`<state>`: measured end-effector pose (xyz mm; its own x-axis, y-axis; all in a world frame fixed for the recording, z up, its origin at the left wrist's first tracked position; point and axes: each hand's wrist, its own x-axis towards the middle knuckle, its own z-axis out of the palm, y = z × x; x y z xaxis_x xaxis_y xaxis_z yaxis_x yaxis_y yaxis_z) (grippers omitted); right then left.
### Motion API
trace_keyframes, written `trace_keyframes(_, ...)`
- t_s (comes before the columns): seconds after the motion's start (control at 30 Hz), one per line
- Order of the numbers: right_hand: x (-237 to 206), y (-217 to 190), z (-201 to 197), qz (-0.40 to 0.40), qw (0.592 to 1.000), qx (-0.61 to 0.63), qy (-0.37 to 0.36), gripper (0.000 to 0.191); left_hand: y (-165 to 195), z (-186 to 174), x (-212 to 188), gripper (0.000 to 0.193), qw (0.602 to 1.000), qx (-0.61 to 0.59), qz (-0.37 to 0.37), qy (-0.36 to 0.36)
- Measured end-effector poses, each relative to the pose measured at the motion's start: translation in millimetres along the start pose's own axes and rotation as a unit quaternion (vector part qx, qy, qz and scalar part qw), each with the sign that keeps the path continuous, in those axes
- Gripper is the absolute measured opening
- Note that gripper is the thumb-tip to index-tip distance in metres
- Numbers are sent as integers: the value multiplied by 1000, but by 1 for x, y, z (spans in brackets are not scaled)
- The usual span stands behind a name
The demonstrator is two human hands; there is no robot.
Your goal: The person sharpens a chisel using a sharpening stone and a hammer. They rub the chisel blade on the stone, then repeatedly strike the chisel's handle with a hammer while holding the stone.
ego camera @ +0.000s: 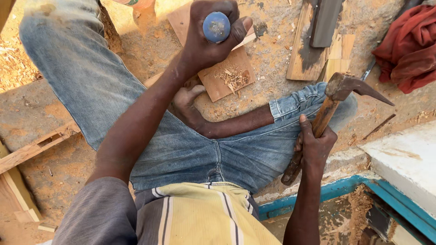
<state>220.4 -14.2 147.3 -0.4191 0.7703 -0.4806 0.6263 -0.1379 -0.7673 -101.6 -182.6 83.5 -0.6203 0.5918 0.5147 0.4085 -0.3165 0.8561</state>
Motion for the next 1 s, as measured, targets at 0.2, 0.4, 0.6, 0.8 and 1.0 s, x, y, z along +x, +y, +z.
trace_keyframes(0.2,-6,-4,3,-30,1000,0,3,33,2,7,3,36,996,-81,-6,27)
trace_keyframes(0.4,-23,-39,10,-110,994,7,-13,28,-9,15,-1,34,995,-79,48,23)
trace_keyframes(0.6,-40,-90,14,-267,958,92,-50,27,-19,18,-4,40,999,-35,29,18)
trace_keyframes(0.8,-39,-130,34,-376,926,-7,-45,26,-12,34,-7,31,998,-4,46,-53)
trace_keyframes(1.0,5,-110,63,-470,776,-418,50,20,-25,45,-7,33,981,118,146,57)
